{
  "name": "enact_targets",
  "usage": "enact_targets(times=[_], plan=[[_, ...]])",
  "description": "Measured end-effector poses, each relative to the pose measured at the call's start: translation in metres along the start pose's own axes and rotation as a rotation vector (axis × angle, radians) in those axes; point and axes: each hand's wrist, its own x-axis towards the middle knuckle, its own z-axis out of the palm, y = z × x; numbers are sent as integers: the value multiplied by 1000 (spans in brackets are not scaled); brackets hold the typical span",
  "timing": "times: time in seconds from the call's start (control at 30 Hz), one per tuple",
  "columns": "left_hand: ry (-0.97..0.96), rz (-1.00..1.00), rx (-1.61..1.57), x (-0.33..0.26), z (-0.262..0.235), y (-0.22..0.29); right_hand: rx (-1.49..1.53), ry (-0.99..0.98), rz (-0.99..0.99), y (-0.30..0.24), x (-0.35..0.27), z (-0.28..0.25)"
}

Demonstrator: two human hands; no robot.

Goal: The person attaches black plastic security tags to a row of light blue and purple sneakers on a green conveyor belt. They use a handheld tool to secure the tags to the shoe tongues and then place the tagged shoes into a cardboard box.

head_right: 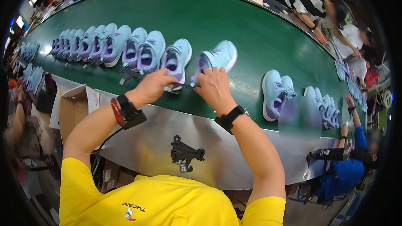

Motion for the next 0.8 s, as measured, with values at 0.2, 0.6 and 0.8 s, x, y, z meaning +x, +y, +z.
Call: enact_targets(times=[0.2,0.6,0.8], plan=[[-147,-27,67,0,18,-22,393,191,-31,28,-20,31],[-327,-117,274,16,10,-5,-95,138,778,145,-196,-33],[-372,-185,218,18,7,5,-23,251,525,164,-223,0]])
